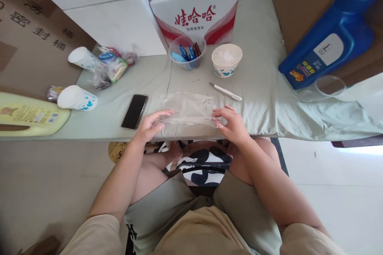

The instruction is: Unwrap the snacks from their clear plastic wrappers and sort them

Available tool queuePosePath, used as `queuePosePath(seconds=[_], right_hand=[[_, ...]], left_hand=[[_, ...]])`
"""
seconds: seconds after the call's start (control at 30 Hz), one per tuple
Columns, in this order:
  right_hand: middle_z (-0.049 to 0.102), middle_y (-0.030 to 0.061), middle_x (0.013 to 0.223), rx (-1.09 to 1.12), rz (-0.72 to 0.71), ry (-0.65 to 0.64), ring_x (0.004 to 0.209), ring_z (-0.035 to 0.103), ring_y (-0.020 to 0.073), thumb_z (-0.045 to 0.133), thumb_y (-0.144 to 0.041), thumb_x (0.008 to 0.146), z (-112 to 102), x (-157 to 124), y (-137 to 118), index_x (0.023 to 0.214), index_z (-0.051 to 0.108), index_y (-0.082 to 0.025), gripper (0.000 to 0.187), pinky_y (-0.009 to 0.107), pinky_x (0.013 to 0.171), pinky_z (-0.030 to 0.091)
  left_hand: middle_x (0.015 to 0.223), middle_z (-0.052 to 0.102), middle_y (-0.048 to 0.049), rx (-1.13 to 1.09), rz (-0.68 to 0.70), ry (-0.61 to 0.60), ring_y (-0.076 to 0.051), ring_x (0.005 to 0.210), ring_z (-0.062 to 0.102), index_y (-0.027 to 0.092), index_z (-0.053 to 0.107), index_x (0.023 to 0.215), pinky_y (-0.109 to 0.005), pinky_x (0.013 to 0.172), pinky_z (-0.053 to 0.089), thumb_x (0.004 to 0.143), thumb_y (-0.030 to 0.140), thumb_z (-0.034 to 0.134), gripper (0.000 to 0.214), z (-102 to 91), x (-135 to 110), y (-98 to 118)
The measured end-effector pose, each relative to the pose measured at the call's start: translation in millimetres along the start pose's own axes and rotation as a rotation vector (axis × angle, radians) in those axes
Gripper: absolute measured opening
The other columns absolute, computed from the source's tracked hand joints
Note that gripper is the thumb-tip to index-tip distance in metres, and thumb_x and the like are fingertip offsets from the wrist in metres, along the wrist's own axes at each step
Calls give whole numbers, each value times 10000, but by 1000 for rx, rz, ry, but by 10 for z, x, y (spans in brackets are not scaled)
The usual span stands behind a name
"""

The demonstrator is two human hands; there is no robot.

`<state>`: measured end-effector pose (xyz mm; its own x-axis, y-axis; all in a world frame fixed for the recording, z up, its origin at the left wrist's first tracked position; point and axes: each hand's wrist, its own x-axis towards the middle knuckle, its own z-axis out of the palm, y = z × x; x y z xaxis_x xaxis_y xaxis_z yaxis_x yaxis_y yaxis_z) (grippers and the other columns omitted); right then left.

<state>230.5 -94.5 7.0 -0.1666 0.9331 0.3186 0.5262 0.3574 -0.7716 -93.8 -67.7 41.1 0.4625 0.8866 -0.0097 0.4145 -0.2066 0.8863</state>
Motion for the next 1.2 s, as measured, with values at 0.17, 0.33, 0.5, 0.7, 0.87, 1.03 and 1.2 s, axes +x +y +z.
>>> queuePosePath(seconds=[0.17,0.33,0.5,0.7,0.87,1.03,1.2], right_hand=[[735,20,843,231,266,159,778,704,220,718,-379,809,-60,-30,35,1068,628,-263,297,364,713,542],[716,1,824,593,311,253,910,719,232,804,-412,741,-87,-2,128,990,604,-287,344,380,821,541],[692,-3,786,641,258,340,1013,718,244,726,-494,814,-42,63,163,792,557,-267,284,443,963,513],[582,-44,580,342,281,327,664,696,188,607,-562,904,-10,100,63,859,557,-252,317,335,684,535],[489,-72,493,160,439,353,388,454,116,531,-519,930,-34,154,9,870,580,-242,288,260,446,373],[609,-18,655,-23,503,271,535,537,147,529,-391,869,-53,187,39,934,599,-235,183,303,587,443],[666,32,822,-283,510,132,660,588,209,552,-367,821,-37,168,85,1162,585,-229,368,392,724,475]], left_hand=[[1337,684,-95,261,-32,-23,-279,1304,597,213,699,1207,-441,1149,440,796,315,675,425,134,-94,93],[899,785,-76,-150,-153,307,-216,876,739,191,722,884,-367,879,576,851,435,639,261,112,27,116],[748,740,-40,-566,-235,466,-176,782,732,187,614,754,-320,809,584,803,436,692,266,147,216,122],[602,617,26,-470,-270,576,-72,427,523,205,533,771,-195,423,383,916,388,582,239,307,398,14],[531,541,42,-212,-268,587,-89,416,471,221,545,807,-227,431,333,962,378,529,221,315,439,-81],[482,524,39,94,-298,546,-134,494,539,221,607,824,-271,573,415,966,332,488,216,291,426,-46],[658,678,-41,455,-463,461,-199,679,636,212,693,847,-322,681,442,934,315,483,250,260,471,-2]])
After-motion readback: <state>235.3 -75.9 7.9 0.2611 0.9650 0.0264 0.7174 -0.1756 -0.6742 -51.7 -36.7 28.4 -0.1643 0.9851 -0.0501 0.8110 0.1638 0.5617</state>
